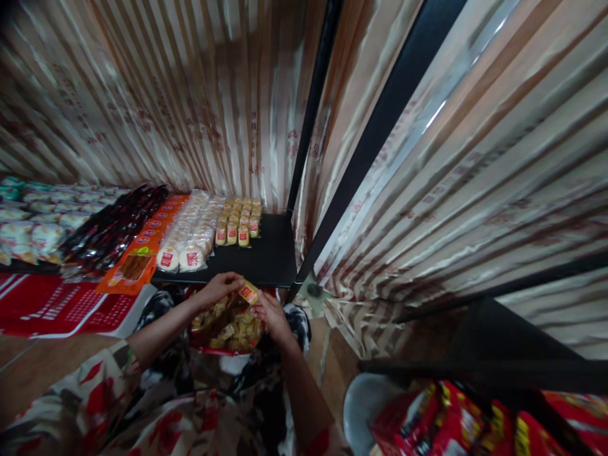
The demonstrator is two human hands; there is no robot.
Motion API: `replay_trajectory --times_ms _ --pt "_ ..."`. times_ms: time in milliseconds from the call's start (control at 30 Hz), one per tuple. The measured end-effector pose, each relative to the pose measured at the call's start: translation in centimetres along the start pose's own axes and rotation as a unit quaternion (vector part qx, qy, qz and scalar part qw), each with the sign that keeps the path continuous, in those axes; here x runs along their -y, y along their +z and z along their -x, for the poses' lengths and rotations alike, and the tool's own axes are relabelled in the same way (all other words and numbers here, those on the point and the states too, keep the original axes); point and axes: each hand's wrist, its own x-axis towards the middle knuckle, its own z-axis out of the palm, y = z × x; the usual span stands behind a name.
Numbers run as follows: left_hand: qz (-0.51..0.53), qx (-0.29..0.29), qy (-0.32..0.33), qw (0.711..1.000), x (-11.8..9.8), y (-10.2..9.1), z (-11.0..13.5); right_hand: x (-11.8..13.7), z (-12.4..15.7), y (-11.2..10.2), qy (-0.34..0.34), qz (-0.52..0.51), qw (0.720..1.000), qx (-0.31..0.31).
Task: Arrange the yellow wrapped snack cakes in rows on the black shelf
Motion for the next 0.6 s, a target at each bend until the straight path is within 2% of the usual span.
replay_trajectory --times_ms 133,267,467,600 --pt "0.049 -0.016 -0.027 0.998 0.2 0.3 -0.1 0.6 0.3 0.0 -0.027 0.014 1.0 0.0" --pt "0.117 -0.021 -0.068 0.991 0.9 0.6 -0.3 1.6 0.2 0.2 -0.095 0.041 0.994 -0.022" --pt "0.153 0.009 -0.058 0.986 0.8 1.1 -0.3 3.7 -1.3 0.5 -0.167 0.047 0.981 -0.084" --pt "0.163 0.01 -0.064 0.984 0.2 2.0 -0.6 5.1 -2.3 0.8 -0.166 0.065 0.979 -0.096"
